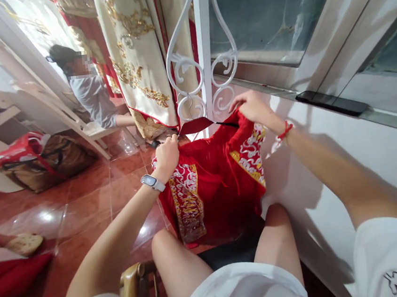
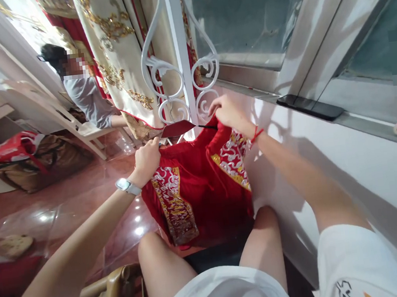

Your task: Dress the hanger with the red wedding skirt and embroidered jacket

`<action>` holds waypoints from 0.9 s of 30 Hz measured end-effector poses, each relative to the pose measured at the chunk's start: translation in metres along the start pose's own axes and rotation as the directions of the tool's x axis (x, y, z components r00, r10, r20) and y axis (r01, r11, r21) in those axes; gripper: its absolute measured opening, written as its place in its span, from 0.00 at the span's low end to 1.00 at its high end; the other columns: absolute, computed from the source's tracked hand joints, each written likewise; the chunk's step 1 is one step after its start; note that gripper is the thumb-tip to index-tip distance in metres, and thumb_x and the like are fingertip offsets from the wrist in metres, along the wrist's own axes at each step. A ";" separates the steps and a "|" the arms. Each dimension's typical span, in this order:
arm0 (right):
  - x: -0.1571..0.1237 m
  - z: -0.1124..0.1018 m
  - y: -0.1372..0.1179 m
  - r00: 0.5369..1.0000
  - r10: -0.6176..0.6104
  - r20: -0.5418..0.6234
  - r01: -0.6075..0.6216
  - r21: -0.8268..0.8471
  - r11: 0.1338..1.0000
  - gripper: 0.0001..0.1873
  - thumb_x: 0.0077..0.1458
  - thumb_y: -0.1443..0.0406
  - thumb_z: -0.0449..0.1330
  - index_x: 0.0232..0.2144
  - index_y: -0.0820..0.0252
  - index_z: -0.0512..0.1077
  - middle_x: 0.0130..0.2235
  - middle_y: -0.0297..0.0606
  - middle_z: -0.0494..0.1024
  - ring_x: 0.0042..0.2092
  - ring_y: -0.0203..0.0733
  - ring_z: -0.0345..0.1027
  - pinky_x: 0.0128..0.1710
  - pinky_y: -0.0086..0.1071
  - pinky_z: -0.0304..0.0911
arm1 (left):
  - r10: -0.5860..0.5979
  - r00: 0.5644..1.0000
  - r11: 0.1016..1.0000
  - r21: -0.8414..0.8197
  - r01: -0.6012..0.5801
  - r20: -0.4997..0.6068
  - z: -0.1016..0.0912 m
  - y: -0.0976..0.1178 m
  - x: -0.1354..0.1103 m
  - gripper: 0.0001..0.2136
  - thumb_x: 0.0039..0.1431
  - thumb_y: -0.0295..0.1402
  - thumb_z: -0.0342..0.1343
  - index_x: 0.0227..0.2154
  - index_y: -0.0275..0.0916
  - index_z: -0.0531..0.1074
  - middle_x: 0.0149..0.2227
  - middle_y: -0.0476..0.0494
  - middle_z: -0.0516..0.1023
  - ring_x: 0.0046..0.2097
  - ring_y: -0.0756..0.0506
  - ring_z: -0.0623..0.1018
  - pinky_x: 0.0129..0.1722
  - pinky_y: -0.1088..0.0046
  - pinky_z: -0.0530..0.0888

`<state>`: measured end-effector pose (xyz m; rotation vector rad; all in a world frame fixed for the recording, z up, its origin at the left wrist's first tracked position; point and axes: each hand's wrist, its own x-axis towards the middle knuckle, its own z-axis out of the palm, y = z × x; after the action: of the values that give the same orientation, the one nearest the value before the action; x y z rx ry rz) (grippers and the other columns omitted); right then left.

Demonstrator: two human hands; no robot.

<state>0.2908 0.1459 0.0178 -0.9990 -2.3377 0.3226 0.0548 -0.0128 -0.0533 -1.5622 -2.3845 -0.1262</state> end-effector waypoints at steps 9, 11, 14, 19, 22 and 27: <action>-0.073 0.075 0.028 0.986 0.022 0.164 0.008 -0.179 0.984 0.34 0.55 0.73 0.50 0.64 0.56 0.60 0.51 0.48 0.72 0.42 0.46 0.70 0.42 0.38 0.66 | -0.093 0.974 0.894 -0.447 -0.009 -0.205 0.032 0.011 -0.014 0.27 0.58 0.20 0.43 0.62 0.30 0.57 0.59 0.21 0.64 0.51 0.33 0.78 0.46 0.56 0.76; -0.086 0.086 0.036 0.992 0.063 0.109 -0.039 -0.211 0.977 0.31 0.61 0.70 0.47 0.65 0.52 0.59 0.49 0.47 0.72 0.41 0.47 0.70 0.40 0.38 0.67 | -0.131 0.937 0.801 -0.592 -0.092 -0.323 0.047 0.018 -0.024 0.32 0.56 0.20 0.44 0.66 0.33 0.51 0.65 0.22 0.55 0.60 0.32 0.70 0.55 0.53 0.72; -0.114 0.108 0.032 0.995 0.072 -0.068 -0.085 -0.221 0.972 0.26 0.64 0.66 0.46 0.63 0.50 0.63 0.48 0.47 0.71 0.44 0.48 0.70 0.40 0.38 0.67 | -0.208 0.873 0.675 -0.710 -0.199 -0.442 0.073 0.031 -0.044 0.35 0.56 0.22 0.46 0.67 0.38 0.47 0.71 0.30 0.41 0.71 0.34 0.49 0.66 0.50 0.58; -0.172 0.187 0.011 0.985 0.039 0.167 -0.052 0.071 0.996 0.28 0.62 0.69 0.49 0.63 0.49 0.62 0.41 0.39 0.76 0.38 0.41 0.72 0.41 0.32 0.66 | -0.315 0.870 0.559 -0.815 -0.154 -0.380 0.128 0.054 -0.090 0.33 0.55 0.24 0.51 0.65 0.37 0.50 0.69 0.29 0.44 0.71 0.35 0.47 0.68 0.50 0.53; -0.185 0.242 0.011 0.892 0.076 0.446 -0.174 0.184 0.967 0.37 0.60 0.73 0.50 0.69 0.50 0.50 0.34 0.35 0.78 0.34 0.40 0.73 0.38 0.30 0.65 | -0.424 0.882 0.421 -0.907 -0.009 -0.206 0.169 0.065 -0.127 0.31 0.53 0.22 0.50 0.61 0.36 0.53 0.63 0.28 0.53 0.64 0.37 0.63 0.63 0.53 0.63; -0.168 0.298 0.022 0.812 0.320 0.488 -0.357 -0.019 0.934 0.30 0.64 0.69 0.50 0.67 0.55 0.55 0.48 0.50 0.78 0.45 0.47 0.75 0.44 0.34 0.64 | -0.396 0.903 0.172 -0.952 0.254 0.169 0.229 0.081 -0.190 0.21 0.55 0.23 0.48 0.53 0.37 0.60 0.56 0.32 0.64 0.47 0.44 0.75 0.50 0.60 0.75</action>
<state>0.2213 0.0403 -0.3010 -1.4363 -2.5396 0.8886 0.1553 -0.0959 -0.3325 -1.1482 -2.5356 -2.1295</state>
